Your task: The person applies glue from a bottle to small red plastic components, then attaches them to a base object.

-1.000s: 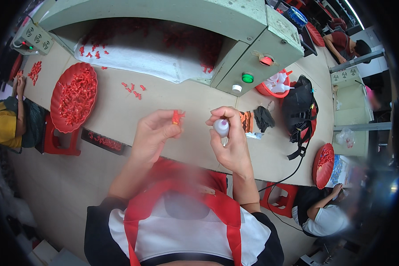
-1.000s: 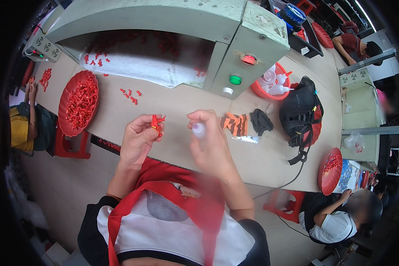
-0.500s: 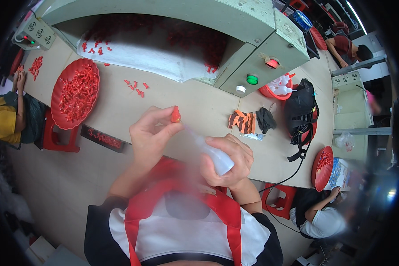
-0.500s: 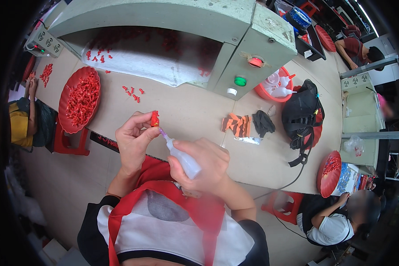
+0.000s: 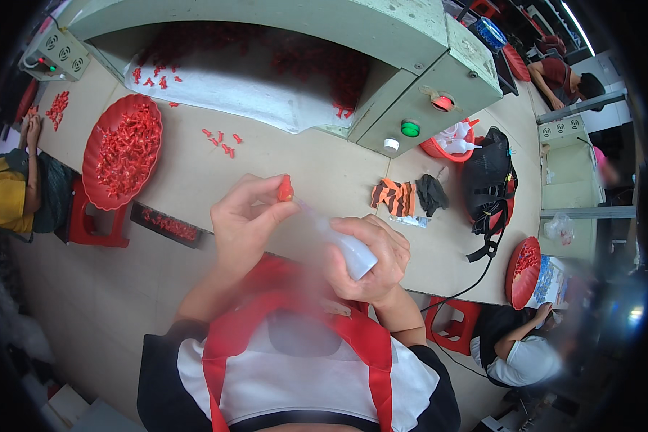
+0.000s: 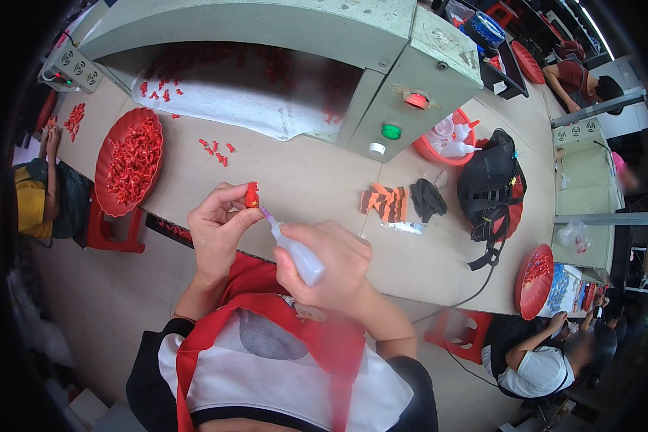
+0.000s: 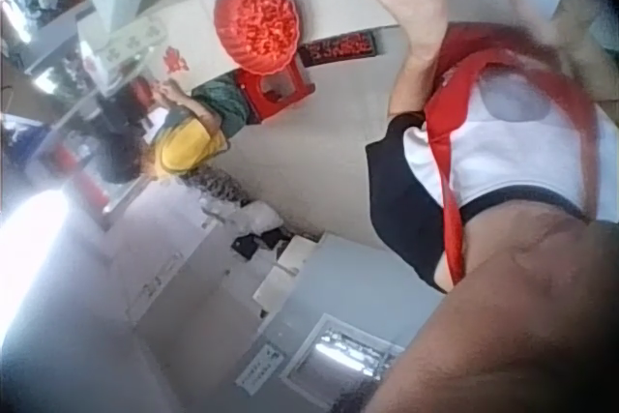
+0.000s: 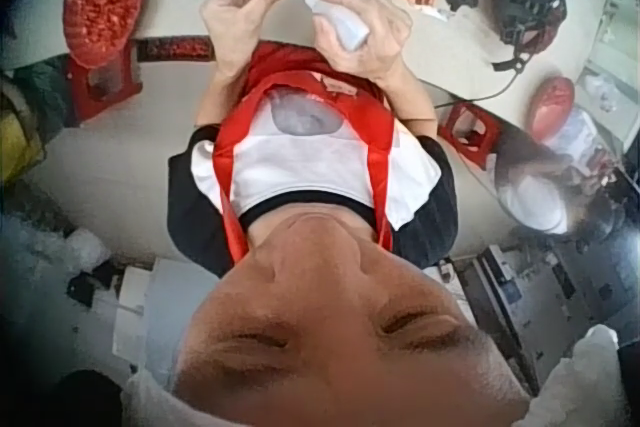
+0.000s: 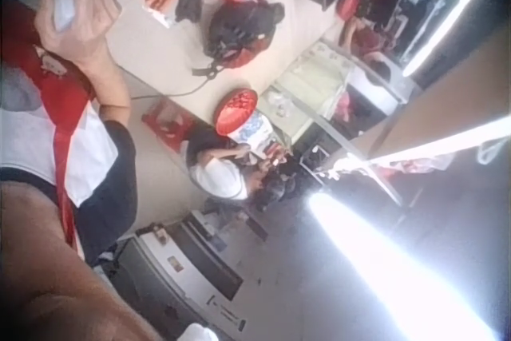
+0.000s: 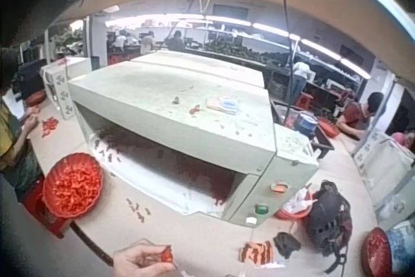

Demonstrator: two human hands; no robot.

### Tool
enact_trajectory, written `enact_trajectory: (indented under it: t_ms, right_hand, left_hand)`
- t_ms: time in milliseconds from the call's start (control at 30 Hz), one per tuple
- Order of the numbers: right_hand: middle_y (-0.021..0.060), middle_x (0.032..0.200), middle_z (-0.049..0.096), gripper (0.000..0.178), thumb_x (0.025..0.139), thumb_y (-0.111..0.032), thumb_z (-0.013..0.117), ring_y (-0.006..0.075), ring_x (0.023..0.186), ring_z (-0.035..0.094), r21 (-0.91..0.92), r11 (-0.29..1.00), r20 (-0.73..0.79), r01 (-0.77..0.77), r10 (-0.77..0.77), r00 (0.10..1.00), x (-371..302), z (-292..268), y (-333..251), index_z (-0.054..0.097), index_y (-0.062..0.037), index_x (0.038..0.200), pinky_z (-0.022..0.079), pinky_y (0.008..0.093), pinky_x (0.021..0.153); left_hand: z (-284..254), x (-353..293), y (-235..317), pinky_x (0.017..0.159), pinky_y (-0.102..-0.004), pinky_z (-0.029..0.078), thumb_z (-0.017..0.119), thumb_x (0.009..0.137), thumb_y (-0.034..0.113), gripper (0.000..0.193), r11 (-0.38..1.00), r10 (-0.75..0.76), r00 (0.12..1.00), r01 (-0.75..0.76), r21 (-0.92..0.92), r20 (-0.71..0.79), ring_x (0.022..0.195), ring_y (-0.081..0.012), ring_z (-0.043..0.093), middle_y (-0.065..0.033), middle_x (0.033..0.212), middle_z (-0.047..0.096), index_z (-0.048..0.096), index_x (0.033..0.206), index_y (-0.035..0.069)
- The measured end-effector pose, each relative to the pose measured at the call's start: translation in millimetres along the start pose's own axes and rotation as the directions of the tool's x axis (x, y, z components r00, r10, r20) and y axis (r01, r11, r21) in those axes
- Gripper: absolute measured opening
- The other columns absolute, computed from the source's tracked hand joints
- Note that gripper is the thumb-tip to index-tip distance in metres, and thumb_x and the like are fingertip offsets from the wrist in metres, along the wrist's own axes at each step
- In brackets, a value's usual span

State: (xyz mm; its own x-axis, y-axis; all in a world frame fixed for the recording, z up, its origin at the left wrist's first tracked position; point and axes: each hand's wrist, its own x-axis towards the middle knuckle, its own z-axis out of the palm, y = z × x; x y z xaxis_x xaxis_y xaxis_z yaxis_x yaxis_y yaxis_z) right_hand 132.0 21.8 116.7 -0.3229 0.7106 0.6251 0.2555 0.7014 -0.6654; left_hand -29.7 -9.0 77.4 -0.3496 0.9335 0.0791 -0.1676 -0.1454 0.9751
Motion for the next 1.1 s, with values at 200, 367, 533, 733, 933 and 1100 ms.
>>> enact_trajectory:
  t_ms: [200,367,533,733,933,1100]
  right_hand:
    - [0.0075,0.061,0.057,0.027,0.059,-0.004,0.07,0.0188,0.049,0.055,0.046,0.999,0.003,-0.012,0.012,1.0,0.1,-0.5,0.0,0.061,-0.0035,0.085,0.043,0.0265,0.045]
    - [0.0077,0.061,0.057,0.027,0.06,-0.004,0.07,0.0189,0.049,0.055,0.049,0.999,0.006,-0.013,0.012,1.0,0.4,-0.3,0.2,0.061,-0.0034,0.086,0.043,0.0264,0.045]
    - [0.0078,0.062,0.058,0.028,0.06,-0.004,0.07,0.019,0.049,0.055,0.05,0.999,0.016,-0.022,0.021,1.0,0.2,0.4,1.3,0.061,-0.0032,0.086,0.043,0.0266,0.045]
    - [0.0084,0.063,0.058,0.027,0.06,-0.005,0.07,0.0196,0.05,0.055,0.048,0.999,-0.003,-0.014,0.015,1.0,-0.3,1.4,2.9,0.061,-0.0031,0.086,0.044,0.0269,0.046]
    - [0.009,0.064,0.059,0.028,0.061,-0.005,0.07,0.0206,0.052,0.057,0.038,0.999,0.02,-0.031,0.03,0.999,-0.9,1.0,4.3,0.061,-0.0027,0.087,0.045,0.0275,0.048]
    - [0.0095,0.071,0.063,0.023,0.068,-0.006,0.067,0.018,0.057,0.061,0.077,0.993,-0.01,-0.094,0.095,0.995,-3.8,2.3,4.9,0.06,-0.0006,0.089,0.048,0.0271,0.051]
  left_hand:
    - [-0.1,0.6,1.6,0.069,-0.0239,0.049,0.066,0.071,-0.008,0.029,1.0,-0.002,1.0,0.001,0.019,0.012,0.078,-0.0117,0.057,-0.0068,0.087,0.058,0.061,0.1,-0.005]
    - [-0.4,0.4,0.3,0.069,-0.0237,0.049,0.066,0.071,-0.008,0.029,1.0,0.008,1.0,-0.009,0.017,0.023,0.077,-0.0117,0.057,-0.007,0.088,0.058,0.061,0.099,-0.005]
    - [-0.7,0.7,1.5,0.069,-0.0237,0.049,0.066,0.071,-0.009,0.029,1.0,-0.01,1.0,0.01,0.02,0.018,0.077,-0.0116,0.057,-0.0069,0.086,0.058,0.061,0.099,-0.005]
    - [-1.8,0.7,-0.8,0.069,-0.0238,0.049,0.066,0.071,-0.008,0.029,1.0,-0.014,1.0,0.014,0.023,0.022,0.077,-0.0115,0.057,-0.0068,0.086,0.058,0.061,0.099,-0.005]
    - [-1.5,0.7,-2.1,0.069,-0.0238,0.049,0.066,0.071,-0.008,0.03,1.0,-0.016,1.0,0.016,0.023,0.026,0.078,-0.0114,0.057,-0.0065,0.087,0.058,0.061,0.1,-0.005]
    - [-4.4,0.1,-2.3,0.069,-0.0237,0.049,0.066,0.071,-0.008,0.029,0.999,-0.04,0.999,0.04,0.025,0.005,0.077,-0.0111,0.057,-0.0066,0.087,0.058,0.061,0.099,-0.005]
